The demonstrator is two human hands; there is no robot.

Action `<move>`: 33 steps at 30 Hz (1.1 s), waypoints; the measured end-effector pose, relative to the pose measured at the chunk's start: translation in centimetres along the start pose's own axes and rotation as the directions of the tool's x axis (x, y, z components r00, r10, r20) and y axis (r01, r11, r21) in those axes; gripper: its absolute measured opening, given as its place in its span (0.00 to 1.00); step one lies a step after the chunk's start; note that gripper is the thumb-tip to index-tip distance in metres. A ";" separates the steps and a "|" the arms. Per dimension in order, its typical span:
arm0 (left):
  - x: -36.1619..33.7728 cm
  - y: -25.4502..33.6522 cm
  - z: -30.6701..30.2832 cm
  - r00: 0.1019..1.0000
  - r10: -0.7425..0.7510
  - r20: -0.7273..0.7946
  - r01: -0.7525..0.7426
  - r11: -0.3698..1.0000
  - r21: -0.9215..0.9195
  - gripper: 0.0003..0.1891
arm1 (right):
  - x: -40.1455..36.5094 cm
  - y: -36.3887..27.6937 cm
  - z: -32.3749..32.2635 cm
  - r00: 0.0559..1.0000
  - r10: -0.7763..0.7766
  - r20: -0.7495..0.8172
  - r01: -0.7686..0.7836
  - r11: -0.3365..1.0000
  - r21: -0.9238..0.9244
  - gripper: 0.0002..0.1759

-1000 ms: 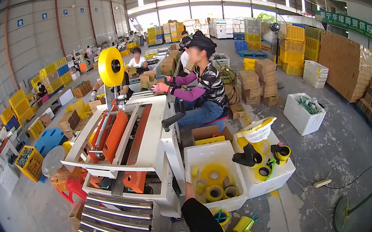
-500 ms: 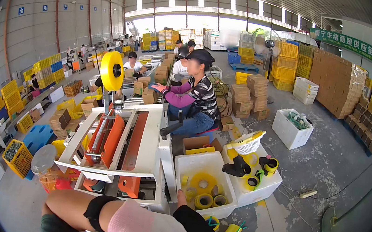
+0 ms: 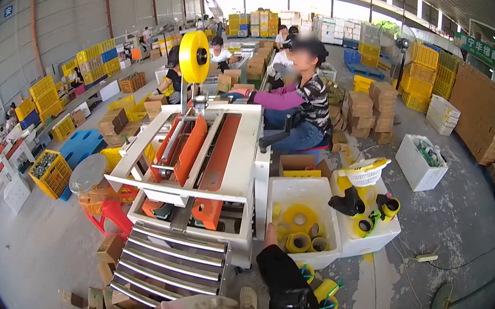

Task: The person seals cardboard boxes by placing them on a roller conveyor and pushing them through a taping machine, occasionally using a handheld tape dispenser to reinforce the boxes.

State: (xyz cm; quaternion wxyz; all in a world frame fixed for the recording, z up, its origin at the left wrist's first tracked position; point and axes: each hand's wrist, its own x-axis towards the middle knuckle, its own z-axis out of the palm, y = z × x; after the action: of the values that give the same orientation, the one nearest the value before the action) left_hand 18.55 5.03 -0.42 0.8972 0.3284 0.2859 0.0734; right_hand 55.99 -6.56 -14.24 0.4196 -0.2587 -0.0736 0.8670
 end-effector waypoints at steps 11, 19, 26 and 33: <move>3.3 2.0 1.2 0.954 0.264 -0.142 -0.293 0.921 -0.256 0.57 | 4.6 -6.8 13.4 0.931 -0.261 0.255 0.365 0.638 -0.678 0.50; 1.7 0.8 -0.2 0.937 0.324 -0.132 -0.344 0.922 -0.177 0.44 | 5.4 -7.1 18.8 0.862 -0.236 0.449 0.369 -0.316 -0.874 0.36; 1.7 -1.6 -3.7 0.932 0.209 -0.296 -0.286 0.926 -0.247 0.15 | 7.8 -5.7 18.5 0.649 -0.068 0.758 0.555 -0.640 -0.532 0.32; 1.0 -7.0 -7.6 0.554 0.824 -0.120 -0.185 0.263 0.947 0.06 | 7.8 -4.1 20.5 0.871 0.016 0.491 0.379 -0.659 -0.650 0.39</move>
State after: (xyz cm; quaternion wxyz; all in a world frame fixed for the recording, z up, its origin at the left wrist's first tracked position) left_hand 14.67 4.12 -10.01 0.3718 0.7616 0.4179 0.3273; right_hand 44.32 3.84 1.65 0.1282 -0.3587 -0.8997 0.2130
